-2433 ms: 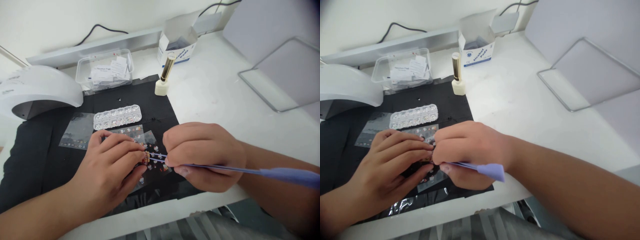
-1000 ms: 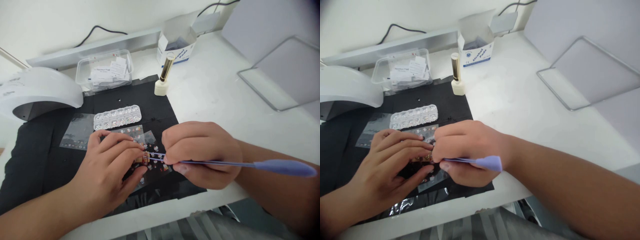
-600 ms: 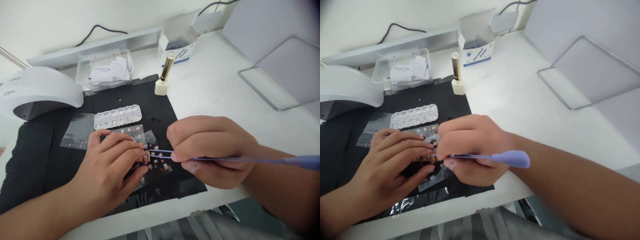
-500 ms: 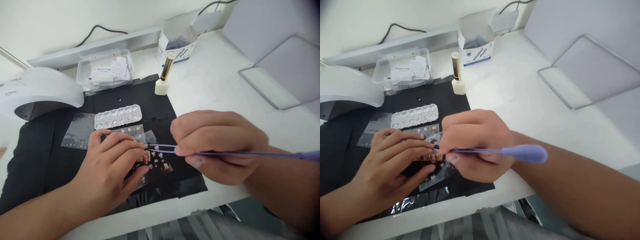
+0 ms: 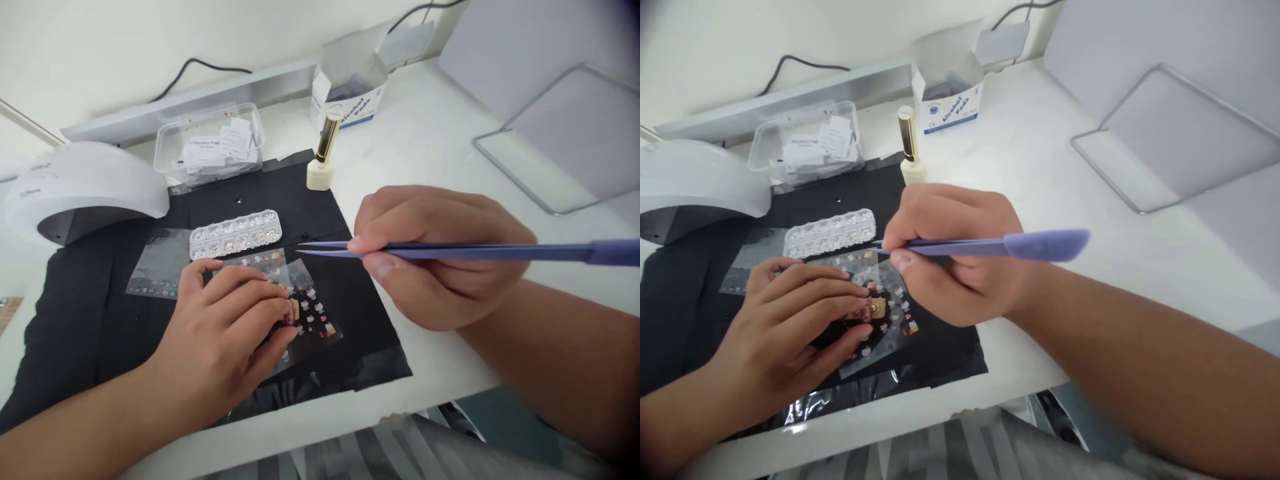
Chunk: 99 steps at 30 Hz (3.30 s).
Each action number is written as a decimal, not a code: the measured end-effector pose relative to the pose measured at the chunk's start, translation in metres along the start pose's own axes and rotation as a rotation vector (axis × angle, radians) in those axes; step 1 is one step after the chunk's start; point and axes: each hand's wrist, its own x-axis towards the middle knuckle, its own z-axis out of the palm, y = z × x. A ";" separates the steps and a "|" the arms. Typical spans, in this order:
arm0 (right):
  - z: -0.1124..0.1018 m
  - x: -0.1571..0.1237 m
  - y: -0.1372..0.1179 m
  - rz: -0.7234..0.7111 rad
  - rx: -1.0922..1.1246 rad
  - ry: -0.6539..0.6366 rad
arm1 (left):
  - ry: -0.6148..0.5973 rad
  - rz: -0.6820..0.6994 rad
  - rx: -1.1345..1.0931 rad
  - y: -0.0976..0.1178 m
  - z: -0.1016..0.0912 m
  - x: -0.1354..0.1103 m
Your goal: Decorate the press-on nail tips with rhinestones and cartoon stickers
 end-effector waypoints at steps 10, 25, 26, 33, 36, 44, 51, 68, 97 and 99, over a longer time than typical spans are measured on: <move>0.002 0.000 0.002 -0.036 0.013 0.047 | 0.021 -0.008 -0.002 0.001 -0.001 -0.002; 0.000 0.001 0.007 -0.248 -0.097 -0.434 | 0.020 0.031 0.007 0.004 -0.005 -0.009; 0.000 0.001 0.007 -0.257 -0.090 -0.464 | 0.015 0.030 0.012 0.004 -0.005 -0.009; -0.001 0.003 0.003 -0.309 -0.147 -0.640 | 0.000 0.038 0.033 0.003 -0.004 -0.010; 0.000 0.004 0.001 -0.330 -0.163 -0.662 | -0.002 0.041 0.020 0.002 -0.003 -0.010; 0.004 0.005 0.002 -0.331 -0.172 -0.672 | 0.036 0.029 -0.015 0.001 -0.002 -0.012; 0.004 0.003 0.003 -0.328 -0.192 -0.725 | 0.035 0.051 -0.026 0.000 -0.002 -0.011; 0.006 0.003 0.003 -0.319 -0.209 -0.745 | 0.015 0.041 -0.046 0.001 -0.002 -0.010; 0.004 0.002 0.006 -0.337 -0.204 -0.722 | 0.023 0.024 -0.073 0.001 -0.002 -0.010; 0.004 0.001 0.005 -0.333 -0.207 -0.728 | 0.027 0.035 -0.072 0.000 -0.002 -0.011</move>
